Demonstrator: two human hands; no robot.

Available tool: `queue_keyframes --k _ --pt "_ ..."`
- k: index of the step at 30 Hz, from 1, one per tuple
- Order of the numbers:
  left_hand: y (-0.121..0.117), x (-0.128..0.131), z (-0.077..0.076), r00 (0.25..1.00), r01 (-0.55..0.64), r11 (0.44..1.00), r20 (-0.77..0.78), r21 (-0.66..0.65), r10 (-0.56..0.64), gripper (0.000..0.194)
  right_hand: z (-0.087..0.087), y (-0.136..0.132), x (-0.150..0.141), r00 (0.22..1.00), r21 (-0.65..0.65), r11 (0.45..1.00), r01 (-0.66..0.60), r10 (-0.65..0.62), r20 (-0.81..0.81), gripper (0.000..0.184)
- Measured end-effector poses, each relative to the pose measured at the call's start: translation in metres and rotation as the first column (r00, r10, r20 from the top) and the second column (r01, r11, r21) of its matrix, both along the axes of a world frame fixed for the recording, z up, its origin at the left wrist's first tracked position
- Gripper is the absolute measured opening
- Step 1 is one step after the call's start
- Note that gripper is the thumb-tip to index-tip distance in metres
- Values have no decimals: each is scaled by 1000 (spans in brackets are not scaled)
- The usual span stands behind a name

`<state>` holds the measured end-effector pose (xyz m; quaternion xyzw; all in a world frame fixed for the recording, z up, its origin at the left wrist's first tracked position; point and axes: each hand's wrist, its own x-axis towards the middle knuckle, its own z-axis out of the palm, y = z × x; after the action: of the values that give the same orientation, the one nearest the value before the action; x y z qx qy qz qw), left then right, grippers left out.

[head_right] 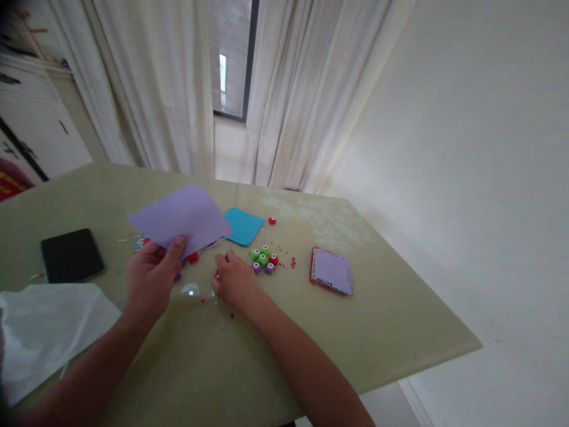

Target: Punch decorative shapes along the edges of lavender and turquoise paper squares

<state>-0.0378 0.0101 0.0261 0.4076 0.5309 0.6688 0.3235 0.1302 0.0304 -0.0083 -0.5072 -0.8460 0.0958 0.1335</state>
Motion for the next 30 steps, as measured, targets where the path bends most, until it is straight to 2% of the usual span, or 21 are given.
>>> queue_keyframes --k 2,3,4,5,6,8,9,10,12,18,25,30 --pt "0 2 1 1000 13 1000 1 1 -13 38 1 -8 18 993 -80 997 13 -23 -119 21" --pt "0 3 1 1000 20 1000 2 -2 -20 38 1 -11 27 968 -122 992 13 -43 -248 19" --pt "-1 4 0 1000 28 1000 1 -7 -28 38 1 -12 34 905 -181 983 10 -86 -417 20" --pt "-1 4 0 999 40 999 -2 -15 -40 38 0 -13 40 798 -252 968 -7 -147 -585 23" --pt "-1 5 -2 999 51 998 -5 -22 -52 38 1 -13 45 656 -322 946 -41 -218 -723 29" --pt "-2 7 -4 998 64 997 -25 -36 -65 41 3 -13 52 373 -406 903 -138 -332 -866 40" --pt "-3 8 -6 997 67 997 -47 -49 -69 43 5 -13 54 270 -413 892 -183 -359 -894 43" --pt "-3 9 -8 995 67 996 -72 -64 -71 45 6 -13 55 196 -407 887 -220 -368 -909 45" --pt "-4 11 -10 990 63 993 -121 -95 -75 49 10 -13 56 108 -391 880 -268 -376 -920 44" --pt "-6 16 -15 985 81 986 -137 -147 -101 52 14 -16 57 13 -382 881 -280 -394 -919 39" --pt "-4 13 -16 991 67 980 -102 -189 -88 49 16 -18 59 55 -415 850 -325 -421 -905 37" --pt "-6 15 -13 984 88 980 -139 -177 -114 43 15 -18 58 12 -409 855 -319 -428 -904 37"
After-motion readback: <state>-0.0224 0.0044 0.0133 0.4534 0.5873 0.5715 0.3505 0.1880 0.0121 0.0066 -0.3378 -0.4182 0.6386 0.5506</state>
